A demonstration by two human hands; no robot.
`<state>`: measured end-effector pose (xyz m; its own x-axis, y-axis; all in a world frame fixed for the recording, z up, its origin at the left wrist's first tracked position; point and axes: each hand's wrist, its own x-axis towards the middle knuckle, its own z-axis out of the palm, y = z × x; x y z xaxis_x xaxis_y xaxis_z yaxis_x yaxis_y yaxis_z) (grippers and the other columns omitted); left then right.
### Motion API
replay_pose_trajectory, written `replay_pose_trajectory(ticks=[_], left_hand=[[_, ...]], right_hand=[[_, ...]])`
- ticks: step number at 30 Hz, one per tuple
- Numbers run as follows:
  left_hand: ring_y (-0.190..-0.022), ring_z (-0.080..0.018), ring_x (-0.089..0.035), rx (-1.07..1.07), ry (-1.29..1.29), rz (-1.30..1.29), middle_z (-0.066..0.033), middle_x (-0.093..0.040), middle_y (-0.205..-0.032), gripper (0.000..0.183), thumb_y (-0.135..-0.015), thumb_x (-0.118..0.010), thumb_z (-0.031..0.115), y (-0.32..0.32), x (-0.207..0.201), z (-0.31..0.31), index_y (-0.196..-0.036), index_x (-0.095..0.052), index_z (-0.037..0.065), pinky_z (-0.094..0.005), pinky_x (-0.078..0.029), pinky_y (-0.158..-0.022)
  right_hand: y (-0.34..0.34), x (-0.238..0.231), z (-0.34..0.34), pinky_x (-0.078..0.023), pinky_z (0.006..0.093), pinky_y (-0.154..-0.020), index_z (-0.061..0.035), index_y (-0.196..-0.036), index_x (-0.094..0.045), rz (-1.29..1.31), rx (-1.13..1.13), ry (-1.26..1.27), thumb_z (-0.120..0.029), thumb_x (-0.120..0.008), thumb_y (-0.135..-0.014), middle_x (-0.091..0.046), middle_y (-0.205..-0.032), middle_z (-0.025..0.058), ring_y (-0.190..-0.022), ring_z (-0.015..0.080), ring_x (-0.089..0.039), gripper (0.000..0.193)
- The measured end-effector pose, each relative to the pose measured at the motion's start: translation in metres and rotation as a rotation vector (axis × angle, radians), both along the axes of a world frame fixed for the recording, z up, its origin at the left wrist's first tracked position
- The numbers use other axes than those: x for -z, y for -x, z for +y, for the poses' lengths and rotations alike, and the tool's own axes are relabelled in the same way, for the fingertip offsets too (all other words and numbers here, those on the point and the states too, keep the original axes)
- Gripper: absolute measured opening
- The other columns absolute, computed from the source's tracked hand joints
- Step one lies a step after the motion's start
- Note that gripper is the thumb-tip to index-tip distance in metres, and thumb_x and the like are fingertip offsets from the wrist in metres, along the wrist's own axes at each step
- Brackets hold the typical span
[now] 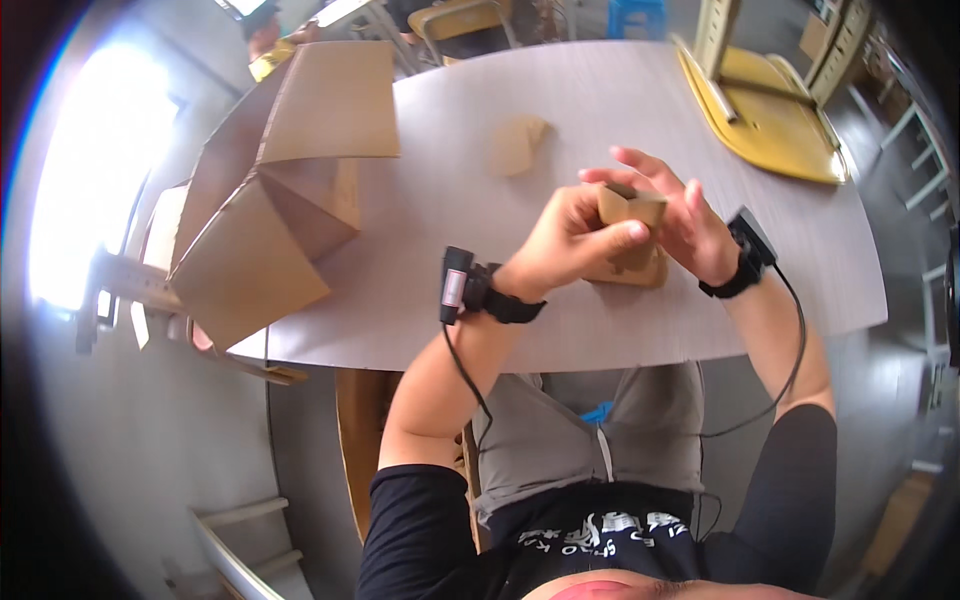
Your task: Folding pre-cut cardboard shoe components and organizing them on the table.
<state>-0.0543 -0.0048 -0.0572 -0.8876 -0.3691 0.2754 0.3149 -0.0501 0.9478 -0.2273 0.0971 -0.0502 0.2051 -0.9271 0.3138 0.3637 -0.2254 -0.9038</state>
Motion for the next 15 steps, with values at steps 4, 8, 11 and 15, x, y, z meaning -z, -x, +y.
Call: replay_pose_trajectory(ticks=[4,8,11,15], left_hand=[[-0.096,-0.0108,-0.067,0.005,0.007,-0.04,-0.0044,-0.073,-0.105,0.028,-0.094,-0.078,0.022,0.012,0.003,0.005,-0.112,-0.071,0.0,-0.0286,-0.055,-0.087],[-0.098,-0.0104,-0.066,0.015,0.083,-0.037,-0.0007,-0.072,-0.104,0.032,-0.09,-0.083,0.021,0.007,0.008,0.007,-0.113,-0.07,0.003,-0.0293,-0.054,-0.089],[-0.097,-0.0111,-0.067,-0.021,0.204,-0.017,-0.002,-0.073,-0.103,0.037,-0.084,-0.087,0.019,0.01,0.002,0.012,-0.113,-0.07,0.002,-0.0293,-0.054,-0.088],[-0.095,-0.0117,-0.066,-0.153,0.627,-0.047,-0.0041,-0.072,-0.102,0.048,-0.077,-0.092,0.018,0.011,-0.007,0.01,-0.115,-0.07,0.0,-0.0293,-0.054,-0.086]], right_hand=[[0.011,0.01,0.007,-0.038,0.0393,-0.117,-0.0081,-0.16,-0.03,-0.007,-0.023,-0.073,-0.071,-0.041,-0.1,-0.045,-0.156,0.0127,-0.141,0.0238,-0.048,0.088],[0.012,0.01,0.008,-0.037,0.0395,-0.118,-0.0072,-0.158,-0.033,-0.032,-0.086,-0.032,-0.065,-0.044,-0.102,-0.046,-0.156,0.0139,-0.14,0.0251,-0.048,0.082],[0.011,0.011,0.012,-0.037,0.0393,-0.118,-0.0067,-0.155,-0.037,-0.136,-0.11,-0.073,-0.054,-0.052,-0.102,-0.046,-0.155,0.016,-0.138,0.0254,-0.05,0.073],[0.009,-0.003,0.016,-0.039,0.0385,-0.117,-0.0066,-0.15,-0.042,0.017,0.009,-0.096,-0.04,-0.059,-0.098,-0.046,-0.154,0.018,-0.138,0.0257,-0.05,0.064]])
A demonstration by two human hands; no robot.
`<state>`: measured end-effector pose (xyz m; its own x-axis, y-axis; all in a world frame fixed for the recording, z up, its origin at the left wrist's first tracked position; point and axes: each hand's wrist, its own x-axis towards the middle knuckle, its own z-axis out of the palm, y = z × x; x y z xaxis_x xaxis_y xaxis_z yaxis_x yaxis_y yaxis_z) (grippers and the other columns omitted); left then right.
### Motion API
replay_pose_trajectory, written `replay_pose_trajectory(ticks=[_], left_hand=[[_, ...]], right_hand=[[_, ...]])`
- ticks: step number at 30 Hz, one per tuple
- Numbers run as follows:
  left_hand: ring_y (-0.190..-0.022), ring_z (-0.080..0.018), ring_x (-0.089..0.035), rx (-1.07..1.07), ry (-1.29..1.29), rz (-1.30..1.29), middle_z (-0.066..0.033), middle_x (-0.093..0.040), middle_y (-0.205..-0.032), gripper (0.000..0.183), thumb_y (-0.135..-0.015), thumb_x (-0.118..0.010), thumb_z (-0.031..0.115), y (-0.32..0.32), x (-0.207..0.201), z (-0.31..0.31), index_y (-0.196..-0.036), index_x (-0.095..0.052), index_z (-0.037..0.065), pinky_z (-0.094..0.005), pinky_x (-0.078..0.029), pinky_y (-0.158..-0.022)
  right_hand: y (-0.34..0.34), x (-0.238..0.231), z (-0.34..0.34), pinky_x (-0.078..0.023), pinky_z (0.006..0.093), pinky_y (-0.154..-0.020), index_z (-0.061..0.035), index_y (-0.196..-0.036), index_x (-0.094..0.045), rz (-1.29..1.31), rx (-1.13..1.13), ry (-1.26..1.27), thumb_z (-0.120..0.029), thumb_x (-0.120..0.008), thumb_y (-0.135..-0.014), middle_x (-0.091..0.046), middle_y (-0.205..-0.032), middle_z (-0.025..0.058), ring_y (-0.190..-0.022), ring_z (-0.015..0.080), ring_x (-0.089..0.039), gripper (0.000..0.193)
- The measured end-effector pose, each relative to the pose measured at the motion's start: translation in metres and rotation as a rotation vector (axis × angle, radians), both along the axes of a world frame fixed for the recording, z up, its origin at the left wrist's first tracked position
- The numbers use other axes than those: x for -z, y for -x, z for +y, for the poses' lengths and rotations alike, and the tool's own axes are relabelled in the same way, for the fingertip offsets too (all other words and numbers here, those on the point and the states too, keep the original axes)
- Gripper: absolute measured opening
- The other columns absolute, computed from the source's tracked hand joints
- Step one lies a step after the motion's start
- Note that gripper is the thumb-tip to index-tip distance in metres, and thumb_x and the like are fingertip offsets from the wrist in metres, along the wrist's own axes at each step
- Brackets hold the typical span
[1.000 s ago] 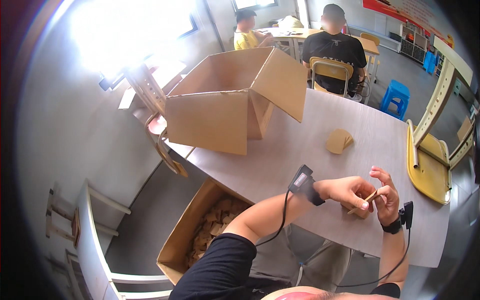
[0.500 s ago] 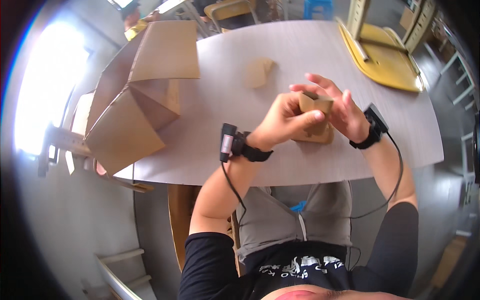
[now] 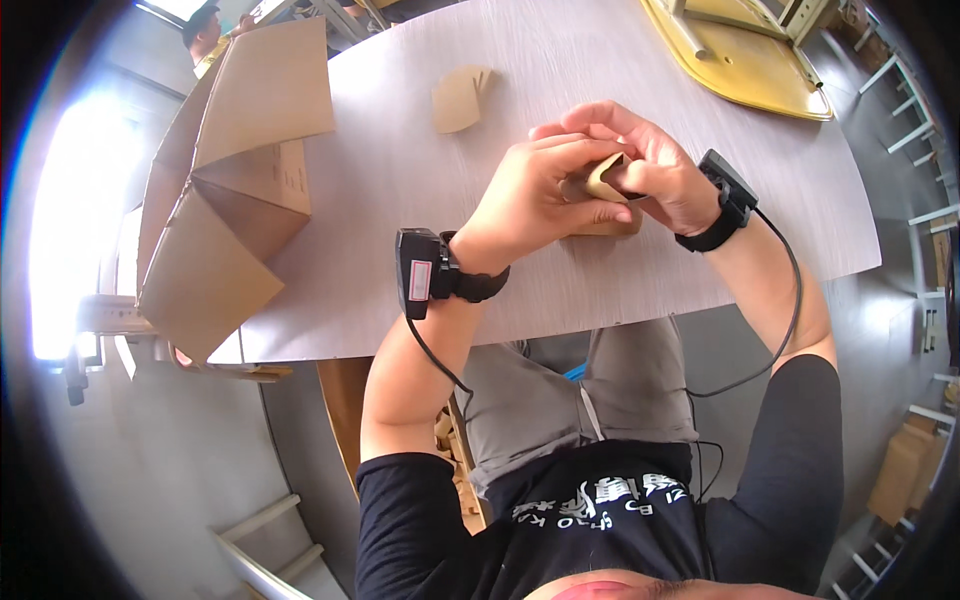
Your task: Folding pre-cut cardboard shoe components and organizing them on the table.
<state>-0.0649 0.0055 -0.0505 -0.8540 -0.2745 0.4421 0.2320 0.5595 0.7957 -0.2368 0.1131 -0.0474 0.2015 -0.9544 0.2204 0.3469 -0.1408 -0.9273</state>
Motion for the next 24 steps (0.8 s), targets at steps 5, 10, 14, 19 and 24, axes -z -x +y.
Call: replay_pose_trajectory(ticks=[5,10,14,19,24], left_hand=[[-0.099,-0.0107,-0.065,-0.005,-0.151,-0.021,-0.0036,-0.069,-0.11,0.067,-0.077,-0.093,0.023,-0.002,0.003,-0.003,-0.13,-0.062,-0.002,-0.0269,-0.054,-0.089],[-0.102,-0.0116,-0.066,0.078,-0.279,0.005,-0.0031,-0.067,-0.113,0.074,-0.078,-0.093,0.025,0.002,0.006,-0.003,-0.137,-0.057,0.0,-0.0272,-0.054,-0.093],[-0.103,-0.0134,-0.066,-0.071,0.029,0.011,-0.0061,-0.068,-0.114,0.069,-0.077,-0.093,0.022,0.004,0.008,0.003,-0.133,-0.06,-0.002,-0.0291,-0.056,-0.091],[-0.105,-0.017,-0.068,-0.195,0.352,0.08,-0.0119,-0.069,-0.122,0.069,-0.075,-0.094,0.019,0.006,0.006,0.008,-0.132,-0.062,-0.003,-0.031,-0.058,-0.088],[-0.098,-0.0199,-0.07,0.077,-0.22,0.201,-0.0122,-0.072,-0.109,0.071,-0.081,-0.088,0.027,0.008,0.011,0.006,-0.139,-0.057,0.0,-0.0362,-0.056,-0.086]], right_hand=[[-0.001,0.01,-0.007,-0.042,0.0379,-0.114,-0.0091,-0.15,-0.042,-0.193,-0.061,0.102,-0.041,-0.063,-0.099,-0.046,-0.154,0.0164,-0.137,0.0254,-0.051,0.064],[-0.002,0.006,-0.004,-0.043,0.0366,-0.114,-0.0091,-0.151,-0.041,-0.121,0.004,0.086,-0.037,-0.065,-0.099,-0.05,-0.15,0.0149,-0.134,0.0237,-0.053,0.063],[-0.003,0.014,-0.004,-0.045,0.0323,-0.111,-0.0085,-0.149,-0.043,-0.091,0.09,0.009,-0.016,-0.06,-0.098,-0.058,-0.143,0.013,-0.128,0.0178,-0.056,0.055],[-0.007,0.011,0.0,-0.043,0.0349,-0.113,-0.0086,-0.148,-0.043,-0.085,0.105,0.047,-0.014,-0.052,-0.1,-0.058,-0.141,0.0143,-0.13,0.0193,-0.055,0.05],[-0.001,0.002,-0.009,-0.036,0.047,-0.117,-0.0089,-0.142,-0.05,0.094,0.507,0.536,-0.032,-0.063,-0.101,-0.06,-0.141,0.0123,-0.138,0.0318,-0.049,0.049]])
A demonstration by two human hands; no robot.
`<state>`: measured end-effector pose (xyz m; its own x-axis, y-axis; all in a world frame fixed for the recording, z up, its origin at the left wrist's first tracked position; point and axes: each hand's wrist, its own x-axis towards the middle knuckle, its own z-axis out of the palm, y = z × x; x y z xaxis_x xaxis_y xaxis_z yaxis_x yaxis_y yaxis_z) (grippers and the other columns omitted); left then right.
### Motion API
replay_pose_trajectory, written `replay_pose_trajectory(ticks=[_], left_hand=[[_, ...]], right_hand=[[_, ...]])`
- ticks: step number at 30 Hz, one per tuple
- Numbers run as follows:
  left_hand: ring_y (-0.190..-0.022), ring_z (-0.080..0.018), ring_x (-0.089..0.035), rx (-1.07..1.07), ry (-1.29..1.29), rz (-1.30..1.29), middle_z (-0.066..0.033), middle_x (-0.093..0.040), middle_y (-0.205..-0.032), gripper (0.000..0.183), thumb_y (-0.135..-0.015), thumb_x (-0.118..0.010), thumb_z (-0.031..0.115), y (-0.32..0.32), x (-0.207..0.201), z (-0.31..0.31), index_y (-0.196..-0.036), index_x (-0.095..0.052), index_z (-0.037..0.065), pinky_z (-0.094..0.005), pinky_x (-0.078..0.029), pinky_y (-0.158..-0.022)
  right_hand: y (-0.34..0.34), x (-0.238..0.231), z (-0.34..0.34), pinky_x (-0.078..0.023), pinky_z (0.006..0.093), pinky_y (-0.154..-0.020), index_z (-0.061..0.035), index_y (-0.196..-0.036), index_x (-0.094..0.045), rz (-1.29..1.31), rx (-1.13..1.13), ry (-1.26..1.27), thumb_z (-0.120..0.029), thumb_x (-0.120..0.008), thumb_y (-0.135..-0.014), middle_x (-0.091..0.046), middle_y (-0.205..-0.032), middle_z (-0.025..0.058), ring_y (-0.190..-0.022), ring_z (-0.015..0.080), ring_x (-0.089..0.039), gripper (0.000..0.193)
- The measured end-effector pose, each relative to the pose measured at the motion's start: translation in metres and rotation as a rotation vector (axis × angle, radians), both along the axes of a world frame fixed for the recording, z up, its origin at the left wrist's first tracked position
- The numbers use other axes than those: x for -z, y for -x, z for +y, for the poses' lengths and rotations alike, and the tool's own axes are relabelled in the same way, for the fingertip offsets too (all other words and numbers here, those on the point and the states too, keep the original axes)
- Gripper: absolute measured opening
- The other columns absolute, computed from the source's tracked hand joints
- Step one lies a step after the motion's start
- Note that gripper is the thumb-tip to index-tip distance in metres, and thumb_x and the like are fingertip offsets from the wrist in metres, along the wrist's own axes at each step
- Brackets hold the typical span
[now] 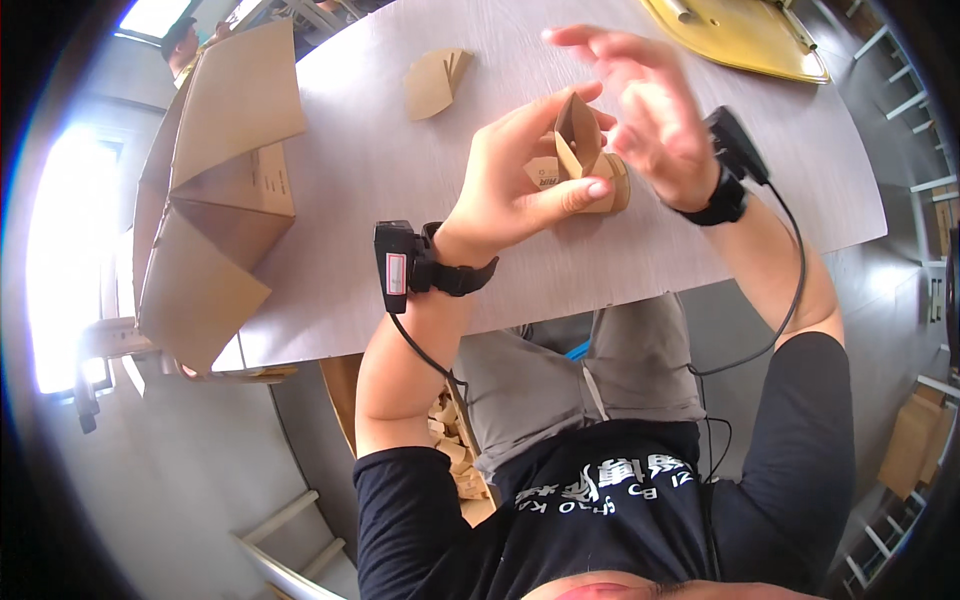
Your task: Folding pre-cut cardboard shoe components and organizing them on the table.
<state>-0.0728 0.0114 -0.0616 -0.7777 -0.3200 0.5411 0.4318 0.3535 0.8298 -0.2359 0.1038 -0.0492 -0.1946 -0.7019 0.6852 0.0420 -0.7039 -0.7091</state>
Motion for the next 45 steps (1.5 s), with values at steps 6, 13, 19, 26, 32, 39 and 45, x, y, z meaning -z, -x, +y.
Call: replay_pose_trajectory(ticks=[6,13,19,26,32,39,45], left_hand=[[-0.092,-0.0125,-0.062,0.119,-0.06,0.015,-0.0055,-0.066,-0.1,0.059,-0.082,-0.089,0.029,-0.002,0.002,-0.005,-0.122,-0.062,-0.003,-0.0295,-0.053,-0.084],[-0.114,-0.0152,-0.065,0.076,0.032,-0.151,-0.0087,-0.065,-0.125,0.078,-0.085,-0.088,0.022,-0.007,-0.003,-0.007,-0.145,-0.047,-0.005,-0.0299,-0.052,-0.1],[-0.11,-0.0123,-0.065,-0.036,0.05,-0.213,-0.0066,-0.068,-0.12,0.077,-0.084,-0.088,0.025,-0.008,-0.007,-0.002,-0.143,-0.05,-0.006,-0.0287,-0.053,-0.097],[-0.087,-0.0142,-0.066,-0.076,-0.111,-0.079,-0.0074,-0.07,-0.096,0.051,-0.087,-0.083,0.029,-0.004,-0.006,0.004,-0.119,-0.063,-0.004,-0.0314,-0.054,-0.081],[-0.087,-0.0176,-0.065,0.458,-0.399,-0.11,-0.0097,-0.068,-0.098,0.051,-0.092,-0.077,0.038,-0.007,-0.013,0.005,-0.118,-0.061,-0.003,-0.0336,-0.054,-0.08],[-0.088,-0.0184,-0.066,0.434,-0.464,-0.181,-0.0106,-0.068,-0.095,0.057,-0.093,-0.074,0.044,-0.008,-0.003,0.0,-0.123,-0.058,-0.003,-0.034,-0.054,-0.079],[-0.103,-0.0158,-0.059,0.07,-0.281,0.061,-0.0071,-0.06,-0.116,0.052,-0.102,-0.068,0.024,0.003,0.017,-0.003,-0.139,-0.037,0.005,-0.0333,-0.049,-0.091]], right_hand=[[0.023,-0.023,0.015,-0.028,0.0615,-0.117,-0.0135,-0.101,-0.066,0.934,0.291,0.276,-0.031,-0.073,-0.095,-0.066,-0.13,0.019,-0.137,0.0473,-0.048,0.02],[0.021,-0.019,0.014,-0.031,0.0581,-0.117,-0.0152,-0.089,-0.069,0.861,0.356,0.276,-0.024,-0.076,-0.089,-0.071,-0.124,0.0093,-0.136,0.0376,-0.052,0.011],[0.021,-0.025,0.016,-0.033,0.0564,-0.117,-0.0117,-0.082,-0.06,0.893,0.326,0.194,-0.012,-0.067,-0.084,-0.07,-0.127,0.0107,-0.135,0.0386,-0.052,0.007],[0.028,-0.014,0.004,-0.042,0.053,-0.111,-0.0127,-0.094,-0.067,0.804,0.313,0.238,-0.025,-0.073,-0.092,-0.068,-0.133,0.0097,-0.137,0.0385,-0.051,0.014],[0.039,-0.009,0.003,-0.037,0.0544,-0.113,-0.0141,-0.104,-0.065,0.832,0.26,0.254,-0.03,-0.065,-0.101,-0.069,-0.13,0.0173,-0.141,0.0417,-0.045,0.016],[0.033,-0.001,0.0,-0.036,0.0534,-0.115,-0.0112,-0.109,-0.061,0.764,0.135,0.137,-0.033,-0.058,-0.105,-0.064,-0.136,0.0208,-0.145,0.04,-0.042,0.022],[0.001,0.008,0.004,-0.042,0.0431,-0.114,-0.0079,-0.121,-0.062,0.474,0.119,0.045,-0.027,-0.055,-0.107,-0.057,-0.146,0.0153,-0.141,0.0302,-0.048,0.025]])
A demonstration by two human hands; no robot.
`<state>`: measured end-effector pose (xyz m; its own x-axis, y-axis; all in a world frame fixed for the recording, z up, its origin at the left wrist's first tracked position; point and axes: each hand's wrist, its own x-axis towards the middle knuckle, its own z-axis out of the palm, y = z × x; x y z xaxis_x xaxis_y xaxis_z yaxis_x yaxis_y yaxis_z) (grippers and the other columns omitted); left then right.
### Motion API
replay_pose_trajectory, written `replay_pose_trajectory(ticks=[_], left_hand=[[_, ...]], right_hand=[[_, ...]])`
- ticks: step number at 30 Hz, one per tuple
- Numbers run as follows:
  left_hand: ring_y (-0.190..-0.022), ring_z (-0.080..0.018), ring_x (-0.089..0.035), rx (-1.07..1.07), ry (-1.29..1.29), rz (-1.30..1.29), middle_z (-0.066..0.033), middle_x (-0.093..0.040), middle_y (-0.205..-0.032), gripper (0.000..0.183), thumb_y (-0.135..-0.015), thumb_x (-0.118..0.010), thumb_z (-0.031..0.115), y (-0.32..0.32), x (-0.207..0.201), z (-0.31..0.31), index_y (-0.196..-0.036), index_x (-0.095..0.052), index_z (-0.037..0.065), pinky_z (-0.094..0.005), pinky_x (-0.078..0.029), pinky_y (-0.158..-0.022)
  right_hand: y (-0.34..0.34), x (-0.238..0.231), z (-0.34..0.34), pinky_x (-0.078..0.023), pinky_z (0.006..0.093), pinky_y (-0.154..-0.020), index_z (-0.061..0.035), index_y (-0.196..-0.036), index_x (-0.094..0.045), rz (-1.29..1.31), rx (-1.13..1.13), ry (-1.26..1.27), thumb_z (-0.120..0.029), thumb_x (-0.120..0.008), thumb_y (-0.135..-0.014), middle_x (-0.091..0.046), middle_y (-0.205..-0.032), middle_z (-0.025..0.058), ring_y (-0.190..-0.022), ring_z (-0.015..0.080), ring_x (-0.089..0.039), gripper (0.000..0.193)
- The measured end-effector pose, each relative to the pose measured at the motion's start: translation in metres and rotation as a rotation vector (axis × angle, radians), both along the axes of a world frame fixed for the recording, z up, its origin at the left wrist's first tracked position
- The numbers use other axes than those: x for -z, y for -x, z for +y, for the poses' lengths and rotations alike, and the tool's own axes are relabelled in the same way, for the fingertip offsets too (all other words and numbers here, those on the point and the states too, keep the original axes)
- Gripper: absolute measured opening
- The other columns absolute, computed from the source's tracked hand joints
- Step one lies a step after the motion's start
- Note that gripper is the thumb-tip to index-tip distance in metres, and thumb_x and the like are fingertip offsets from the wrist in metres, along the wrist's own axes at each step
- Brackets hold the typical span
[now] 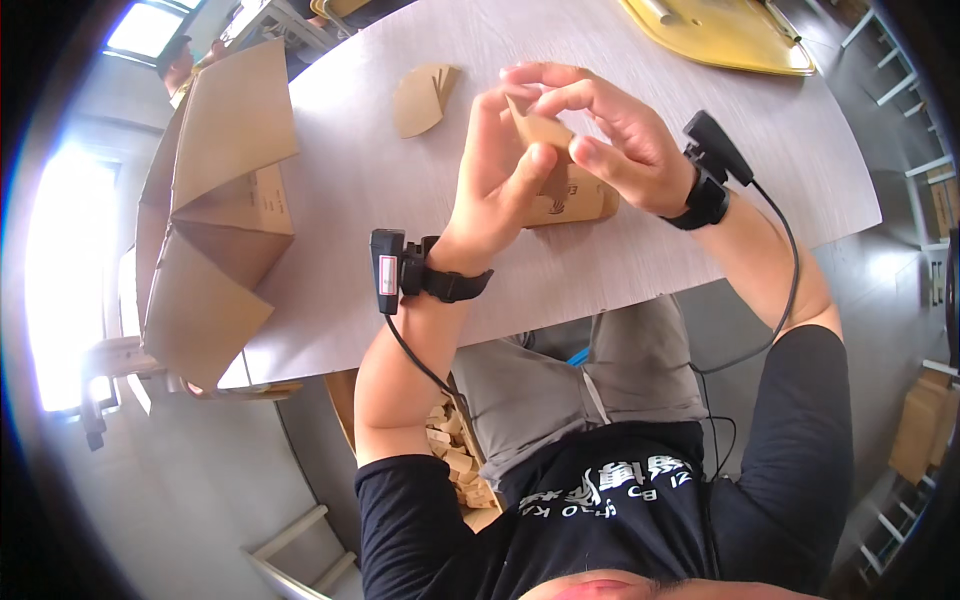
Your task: Folding pre-cut cardboard shoe components and organizing them on the table.
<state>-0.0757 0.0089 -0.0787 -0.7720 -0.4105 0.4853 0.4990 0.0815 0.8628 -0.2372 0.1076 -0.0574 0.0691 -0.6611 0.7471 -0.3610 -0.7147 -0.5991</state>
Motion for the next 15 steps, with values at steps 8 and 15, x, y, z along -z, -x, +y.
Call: replay_pose_trajectory(ticks=[8,15], left_hand=[[-0.098,-0.0094,-0.056,-0.355,0.392,-0.213,-0.0035,-0.059,-0.113,0.025,-0.109,-0.052,0.011,0.006,0.001,-0.001,-0.131,-0.041,0.006,-0.0251,-0.049,-0.086],[-0.098,-0.0097,-0.059,-0.312,-0.048,0.004,-0.0048,-0.06,-0.112,0.019,-0.11,-0.049,0.012,0.02,0.008,0.02,-0.128,-0.044,0.008,-0.0246,-0.049,-0.085]], right_hand=[[-0.016,0.021,0.001,-0.045,0.0334,-0.111,-0.0066,-0.117,-0.059,-0.569,-0.078,-0.309,-0.021,-0.044,-0.112,-0.057,-0.142,0.0095,-0.129,0.018,-0.056,0.022],[-0.027,0.014,0.003,-0.048,0.033,-0.107,-0.006,-0.122,-0.054,-0.746,-0.161,-0.446,-0.029,-0.039,-0.113,-0.06,-0.131,0.0098,-0.122,0.0155,-0.058,0.028]])
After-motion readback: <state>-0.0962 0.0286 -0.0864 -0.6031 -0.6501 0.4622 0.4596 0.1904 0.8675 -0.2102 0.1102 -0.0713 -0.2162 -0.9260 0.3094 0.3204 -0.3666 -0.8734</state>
